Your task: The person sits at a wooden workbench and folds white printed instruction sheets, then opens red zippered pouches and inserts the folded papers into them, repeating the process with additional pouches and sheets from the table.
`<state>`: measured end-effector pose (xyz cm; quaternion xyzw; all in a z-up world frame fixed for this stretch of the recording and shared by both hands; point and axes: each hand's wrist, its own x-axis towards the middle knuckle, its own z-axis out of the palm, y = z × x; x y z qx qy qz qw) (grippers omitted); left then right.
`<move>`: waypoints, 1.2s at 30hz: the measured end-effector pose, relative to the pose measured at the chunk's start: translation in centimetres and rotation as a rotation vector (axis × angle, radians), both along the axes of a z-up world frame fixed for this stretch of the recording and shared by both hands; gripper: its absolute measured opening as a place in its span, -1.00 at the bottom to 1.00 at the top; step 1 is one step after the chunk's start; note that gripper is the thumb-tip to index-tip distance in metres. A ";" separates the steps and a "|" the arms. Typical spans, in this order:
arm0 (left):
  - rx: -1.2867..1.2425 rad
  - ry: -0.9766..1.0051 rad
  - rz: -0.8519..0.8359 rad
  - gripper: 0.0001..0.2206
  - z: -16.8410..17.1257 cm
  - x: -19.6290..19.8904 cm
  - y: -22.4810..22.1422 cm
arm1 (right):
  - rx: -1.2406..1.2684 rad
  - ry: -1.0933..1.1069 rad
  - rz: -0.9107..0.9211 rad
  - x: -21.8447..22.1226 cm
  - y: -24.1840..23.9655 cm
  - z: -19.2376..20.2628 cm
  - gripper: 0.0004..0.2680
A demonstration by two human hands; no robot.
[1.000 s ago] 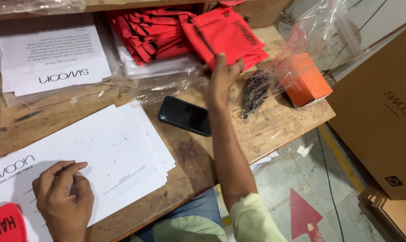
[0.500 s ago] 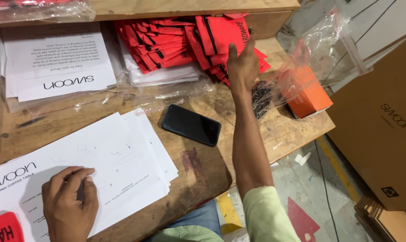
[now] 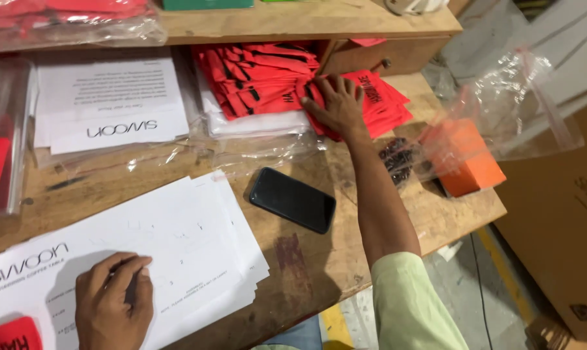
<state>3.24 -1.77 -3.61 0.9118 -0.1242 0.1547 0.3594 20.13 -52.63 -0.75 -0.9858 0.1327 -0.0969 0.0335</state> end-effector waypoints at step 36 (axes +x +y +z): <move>-0.026 -0.252 0.025 -0.70 4.5 -6.2 5.0 | 0.310 0.085 1.024 -15.9 31.9 1.5 -0.50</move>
